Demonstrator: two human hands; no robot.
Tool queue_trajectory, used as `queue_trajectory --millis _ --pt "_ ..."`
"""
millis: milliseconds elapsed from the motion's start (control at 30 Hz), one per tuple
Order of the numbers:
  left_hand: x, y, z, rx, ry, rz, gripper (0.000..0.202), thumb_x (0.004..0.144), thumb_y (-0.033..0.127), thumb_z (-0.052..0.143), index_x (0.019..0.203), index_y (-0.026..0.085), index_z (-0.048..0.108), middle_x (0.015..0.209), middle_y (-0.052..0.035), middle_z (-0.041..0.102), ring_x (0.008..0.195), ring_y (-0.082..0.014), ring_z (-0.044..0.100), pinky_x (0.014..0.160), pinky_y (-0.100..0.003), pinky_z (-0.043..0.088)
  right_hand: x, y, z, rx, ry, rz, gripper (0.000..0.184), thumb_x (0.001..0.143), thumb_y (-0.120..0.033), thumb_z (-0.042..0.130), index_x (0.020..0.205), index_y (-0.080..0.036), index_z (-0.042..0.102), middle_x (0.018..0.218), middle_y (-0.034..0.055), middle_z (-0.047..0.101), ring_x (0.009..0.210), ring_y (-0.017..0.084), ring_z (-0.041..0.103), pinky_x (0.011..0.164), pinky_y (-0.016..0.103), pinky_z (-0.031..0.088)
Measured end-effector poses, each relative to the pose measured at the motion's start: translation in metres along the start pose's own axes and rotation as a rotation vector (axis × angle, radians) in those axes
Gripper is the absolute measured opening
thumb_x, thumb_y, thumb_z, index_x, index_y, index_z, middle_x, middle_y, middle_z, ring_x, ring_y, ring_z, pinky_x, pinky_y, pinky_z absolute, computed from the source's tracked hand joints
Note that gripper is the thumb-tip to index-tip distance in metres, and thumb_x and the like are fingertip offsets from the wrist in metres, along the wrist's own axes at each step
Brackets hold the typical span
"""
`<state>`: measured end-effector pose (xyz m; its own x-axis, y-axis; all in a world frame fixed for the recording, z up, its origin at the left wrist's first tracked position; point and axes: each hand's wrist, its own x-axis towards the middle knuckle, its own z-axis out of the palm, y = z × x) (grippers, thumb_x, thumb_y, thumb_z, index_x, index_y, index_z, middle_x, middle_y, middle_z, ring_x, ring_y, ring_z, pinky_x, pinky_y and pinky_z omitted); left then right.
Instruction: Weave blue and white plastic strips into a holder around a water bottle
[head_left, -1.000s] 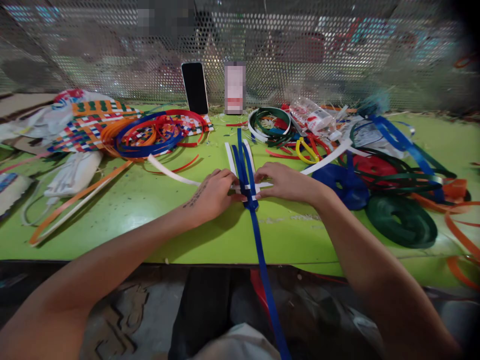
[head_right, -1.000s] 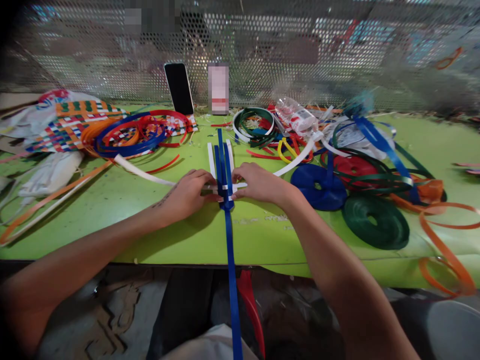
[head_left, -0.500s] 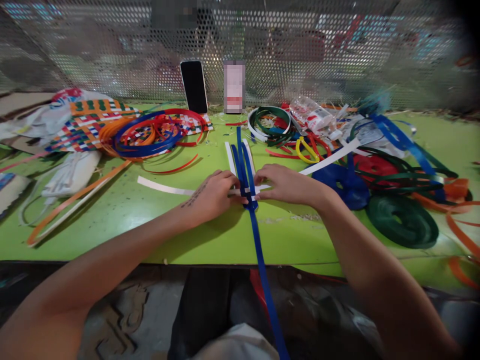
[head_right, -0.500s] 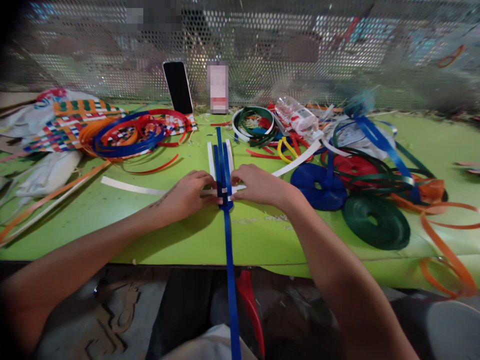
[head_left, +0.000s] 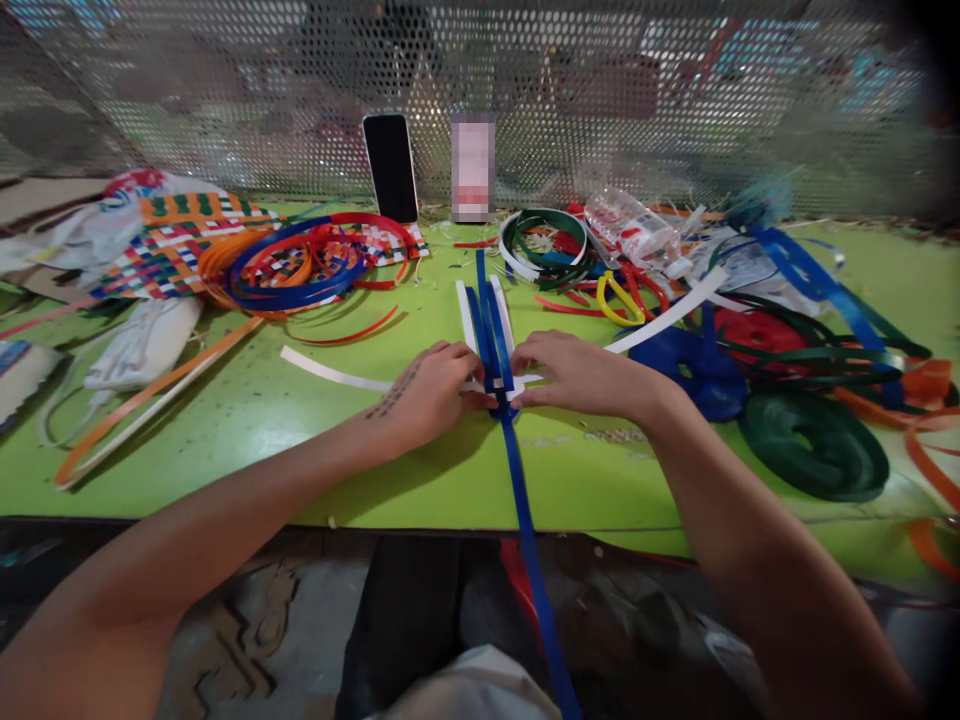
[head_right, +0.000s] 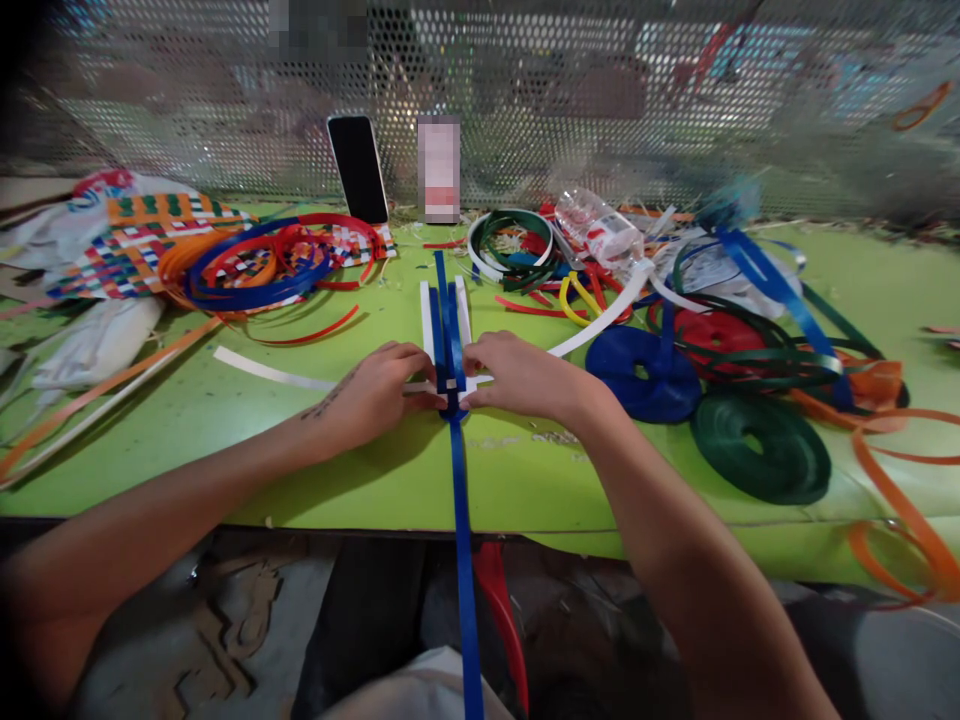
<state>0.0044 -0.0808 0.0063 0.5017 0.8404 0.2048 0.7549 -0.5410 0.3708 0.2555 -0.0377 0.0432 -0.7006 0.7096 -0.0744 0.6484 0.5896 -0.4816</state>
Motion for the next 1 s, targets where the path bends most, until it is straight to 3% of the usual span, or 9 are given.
queue_trajectory --millis 100,300,600,1000 --pt "0.0 0.001 0.0 -0.002 -0.008 -0.006 0.019 0.1 0.035 0.083 0.106 0.018 0.079 0.11 -0.01 0.078 0.109 -0.0308 0.072 0.1 -0.044 0.057 -0.002 0.002 0.001 -0.008 -0.003 -0.005 0.028 0.087 -0.04 0.089 0.106 -0.025 0.076 0.111 0.0088 0.074 0.11 0.033 0.067 0.094 0.041 0.05" --pt "-0.001 0.006 0.001 -0.026 0.006 -0.026 0.017 0.099 0.033 0.084 0.1 0.017 0.078 0.104 -0.0087 0.077 0.104 -0.0289 0.073 0.096 -0.041 0.058 -0.003 0.007 0.004 -0.036 0.02 -0.033 0.017 0.09 -0.029 0.082 0.105 -0.023 0.077 0.112 0.0097 0.077 0.108 0.031 0.069 0.095 0.04 0.05" --pt "-0.002 0.007 0.0 -0.03 0.017 0.014 0.015 0.099 0.029 0.084 0.098 0.016 0.076 0.101 -0.0085 0.077 0.101 -0.0286 0.073 0.092 -0.04 0.058 -0.002 -0.005 -0.003 -0.028 0.016 -0.017 0.011 0.09 -0.026 0.082 0.099 -0.021 0.08 0.106 0.0084 0.079 0.101 0.028 0.071 0.091 0.037 0.051" --pt "-0.017 0.001 0.009 -0.034 0.114 0.148 0.013 0.105 0.028 0.075 0.109 0.016 0.072 0.112 -0.009 0.077 0.109 -0.0282 0.07 0.098 -0.043 0.057 -0.028 -0.001 0.025 0.043 0.202 -0.065 0.019 0.1 -0.035 0.079 0.111 -0.02 0.074 0.112 0.0112 0.075 0.111 0.032 0.068 0.099 0.046 0.052"
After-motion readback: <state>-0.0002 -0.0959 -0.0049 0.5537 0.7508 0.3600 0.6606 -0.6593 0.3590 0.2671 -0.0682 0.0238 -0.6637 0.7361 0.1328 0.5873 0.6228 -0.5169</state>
